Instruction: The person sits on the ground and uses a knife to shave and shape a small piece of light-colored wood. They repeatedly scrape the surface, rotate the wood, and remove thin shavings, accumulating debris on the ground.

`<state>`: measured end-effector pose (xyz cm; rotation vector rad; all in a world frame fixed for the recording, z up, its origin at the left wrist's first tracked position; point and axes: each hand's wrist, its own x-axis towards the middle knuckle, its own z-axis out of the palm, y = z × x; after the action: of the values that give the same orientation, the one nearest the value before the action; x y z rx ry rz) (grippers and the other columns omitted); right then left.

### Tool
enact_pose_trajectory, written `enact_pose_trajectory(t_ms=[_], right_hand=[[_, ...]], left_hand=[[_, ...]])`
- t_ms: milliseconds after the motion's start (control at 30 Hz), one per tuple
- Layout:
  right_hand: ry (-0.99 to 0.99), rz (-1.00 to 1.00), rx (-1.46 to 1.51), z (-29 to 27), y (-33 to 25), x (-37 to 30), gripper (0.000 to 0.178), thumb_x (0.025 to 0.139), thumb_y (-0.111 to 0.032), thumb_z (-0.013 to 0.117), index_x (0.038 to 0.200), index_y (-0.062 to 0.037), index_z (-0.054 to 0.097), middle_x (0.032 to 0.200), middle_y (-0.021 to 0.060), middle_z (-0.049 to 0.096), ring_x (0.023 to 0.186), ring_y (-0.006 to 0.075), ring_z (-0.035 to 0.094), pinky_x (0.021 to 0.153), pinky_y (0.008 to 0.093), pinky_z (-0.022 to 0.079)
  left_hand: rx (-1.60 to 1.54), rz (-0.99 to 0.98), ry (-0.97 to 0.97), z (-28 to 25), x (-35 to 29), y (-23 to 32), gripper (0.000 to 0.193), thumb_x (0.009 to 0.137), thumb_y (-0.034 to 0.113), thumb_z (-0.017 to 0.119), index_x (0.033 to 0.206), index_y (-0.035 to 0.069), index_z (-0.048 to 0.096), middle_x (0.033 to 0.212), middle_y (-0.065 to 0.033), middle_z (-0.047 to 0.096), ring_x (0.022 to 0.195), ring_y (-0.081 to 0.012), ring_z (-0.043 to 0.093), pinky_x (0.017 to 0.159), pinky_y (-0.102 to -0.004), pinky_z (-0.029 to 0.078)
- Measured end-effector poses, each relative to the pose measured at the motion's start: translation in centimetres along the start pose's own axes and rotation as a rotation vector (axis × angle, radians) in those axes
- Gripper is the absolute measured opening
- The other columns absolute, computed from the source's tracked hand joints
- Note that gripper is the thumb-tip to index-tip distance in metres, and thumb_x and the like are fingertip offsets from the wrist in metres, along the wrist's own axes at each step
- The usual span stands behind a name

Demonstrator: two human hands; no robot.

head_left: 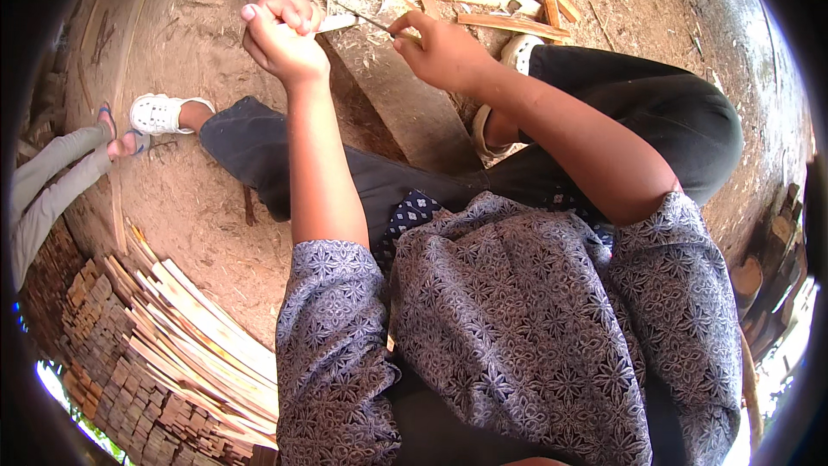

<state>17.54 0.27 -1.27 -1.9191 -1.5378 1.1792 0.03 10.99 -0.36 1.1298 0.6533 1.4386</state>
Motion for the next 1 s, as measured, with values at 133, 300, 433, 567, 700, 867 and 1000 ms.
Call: enact_pose_trajectory(t_ms=[133,300,433,567,700,867,1000], right_hand=[[0.083,-0.134,0.023,0.2,-3.2,-2.2,0.03,0.101,-0.026,0.06,0.128,-0.0131,0.057,0.069,0.0181,0.065,0.07,0.0393,0.067,0.067,0.0488,0.05],[0.188,-0.174,-0.029,2.5,2.5,-0.9,0.029,0.101,-0.023,0.061,0.128,-0.0109,0.057,0.083,0.0203,0.07,0.071,0.0369,0.068,0.067,0.045,0.052],[0.063,-0.176,0.112,0.3,-3.6,-2.5,0.034,0.1,-0.019,0.062,0.132,-0.0096,0.058,0.096,0.0193,0.073,0.079,0.0346,0.072,0.074,0.0383,0.056],[0.144,-0.063,0.228,3.7,2.7,-0.7,0.032,0.1,-0.016,0.061,0.131,-0.0081,0.06,0.101,0.018,0.074,0.075,0.0324,0.072,0.07,0.0384,0.056],[0.019,-0.382,0.298,2.3,-1.5,-1.5,0.026,0.101,-0.011,0.056,0.126,-0.0073,0.062,0.104,0.0205,0.072,0.094,0.0328,0.072,0.08,0.0407,0.056],[-0.09,-0.029,0.248,2.9,0.7,-1.4,0.035,0.105,-0.016,0.053,0.139,-0.0098,0.051,0.094,0.02,0.067,0.086,0.032,0.069,0.079,0.0396,0.053],[-0.153,0.199,0.441,2.4,0.9,-0.4,0.038,0.108,-0.025,0.052,0.143,-0.0121,0.046,0.079,0.0034,0.055,0.072,0.0133,0.053,0.07,0.0307,0.046]], left_hand=[[0.038,0.029,0.045,0.0,-0.4,0.3,0.056,0.107,0.05,0.033,0.068,0.009,0.04,0.055,-0.006,0.039,0.048,-0.0143,0.032,0.05,-0.032,0.031],[0.024,0.045,-0.009,0.6,-1.1,0.3,0.058,0.109,0.048,0.031,0.067,0.009,0.038,0.055,-0.0058,0.039,0.048,-0.0143,0.034,0.049,-0.0305,0.033],[0.059,0.055,0.014,0.2,-2.1,0.8,0.056,0.108,0.049,0.029,0.07,0.01,0.041,0.055,-0.0051,0.038,0.047,-0.0142,0.03,0.051,-0.0315,0.031],[0.017,0.062,-0.012,0.2,-2.7,0.8,0.055,0.108,0.049,0.028,0.072,0.01,0.042,0.056,-0.0043,0.039,0.047,-0.0143,0.03,0.052,-0.0319,0.032],[0.041,0.082,-0.025,-0.3,-3.0,0.5,0.056,0.109,0.05,0.027,0.073,0.01,0.043,0.058,-0.0046,0.04,0.047,-0.0145,0.031,0.052,-0.0315,0.033],[0.08,0.112,-0.013,0.0,-2.9,0.6,0.056,0.11,0.049,0.026,0.073,0.009,0.042,0.059,-0.0061,0.042,0.045,-0.0154,0.03,0.05,-0.0339,0.036],[0.421,0.319,0.097,1.1,-2.1,1.1,0.053,0.111,0.042,0.025,0.074,0.008,0.041,0.064,-0.0077,0.045,0.052,-0.0176,0.037,0.055,-0.0331,0.039]])
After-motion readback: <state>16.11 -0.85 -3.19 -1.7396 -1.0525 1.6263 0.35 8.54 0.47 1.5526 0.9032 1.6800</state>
